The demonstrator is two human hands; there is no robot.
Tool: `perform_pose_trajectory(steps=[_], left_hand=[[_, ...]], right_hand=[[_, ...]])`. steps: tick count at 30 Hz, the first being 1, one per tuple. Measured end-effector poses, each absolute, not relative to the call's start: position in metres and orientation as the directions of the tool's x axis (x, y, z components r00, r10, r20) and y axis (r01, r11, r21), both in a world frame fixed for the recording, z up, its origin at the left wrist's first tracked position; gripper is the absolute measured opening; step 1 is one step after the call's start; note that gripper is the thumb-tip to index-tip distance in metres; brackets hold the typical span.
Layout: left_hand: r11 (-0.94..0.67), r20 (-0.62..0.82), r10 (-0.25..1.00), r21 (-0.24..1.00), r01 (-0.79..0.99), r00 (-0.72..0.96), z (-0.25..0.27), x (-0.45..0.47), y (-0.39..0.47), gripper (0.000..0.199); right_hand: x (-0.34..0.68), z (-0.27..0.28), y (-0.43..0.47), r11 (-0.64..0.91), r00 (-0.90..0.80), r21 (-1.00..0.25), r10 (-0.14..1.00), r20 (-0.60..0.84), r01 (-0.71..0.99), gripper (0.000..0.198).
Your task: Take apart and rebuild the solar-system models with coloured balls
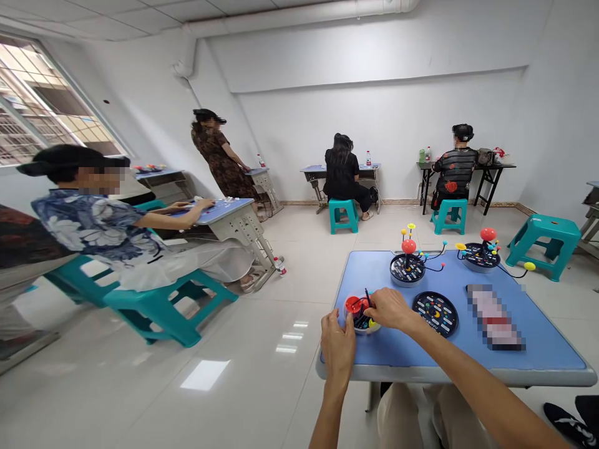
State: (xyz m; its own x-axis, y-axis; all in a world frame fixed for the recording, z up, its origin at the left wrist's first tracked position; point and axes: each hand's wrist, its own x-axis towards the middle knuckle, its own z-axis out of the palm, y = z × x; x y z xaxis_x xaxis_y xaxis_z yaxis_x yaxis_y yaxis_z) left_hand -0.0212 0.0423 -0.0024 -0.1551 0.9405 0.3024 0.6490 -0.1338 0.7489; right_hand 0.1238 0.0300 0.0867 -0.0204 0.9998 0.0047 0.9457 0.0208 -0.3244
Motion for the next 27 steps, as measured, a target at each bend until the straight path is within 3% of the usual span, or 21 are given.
perform_pose_trajectory(steps=[5, 8, 12, 14, 17, 21, 27], left_hand=[[-0.149, 0.32, 0.929, 0.782, 0.605, -0.185, -0.001, -0.021, 0.042, 0.044], [-0.145, 0.306, 0.931, 0.809, 0.57, -0.197, 0.003, -0.024, 0.038, 0.047], [-0.175, 0.333, 0.918, 0.826, 0.535, -0.214, 0.004, -0.028, 0.017, 0.05], [-0.216, 0.358, 0.914, 0.828, 0.517, -0.192, 0.001, -0.027, 0.001, 0.048], [-0.228, 0.344, 0.923, 0.848, 0.478, -0.17, -0.003, -0.022, -0.021, 0.045], [-0.156, 0.257, 0.946, 0.893, 0.422, -0.197, -0.006, -0.017, -0.027, 0.049], [-0.027, 0.148, 0.961, 0.89, 0.455, -0.233, -0.008, -0.02, 0.017, 0.054]], right_hand=[[0.126, 0.093, 0.028, -0.001, -0.002, -0.304, 1.0, -0.01, 0.953, 0.023], [0.15, 0.098, 0.012, -0.03, 0.053, -0.35, 0.997, 0.057, 0.936, 0.029], [0.212, 0.096, -0.025, -0.196, 0.281, -0.424, 0.948, 0.148, 0.884, 0.028], [0.245, 0.089, -0.042, -0.357, 0.429, -0.369, 0.893, 0.135, 0.858, 0.029], [0.278, 0.072, -0.059, -0.459, 0.484, -0.243, 0.873, 0.055, 0.855, 0.029], [0.287, 0.045, -0.064, -0.488, 0.49, -0.137, 0.871, -0.018, 0.862, 0.028], [0.272, 0.031, -0.058, -0.45, 0.456, -0.147, 0.89, 0.003, 0.881, 0.026]])
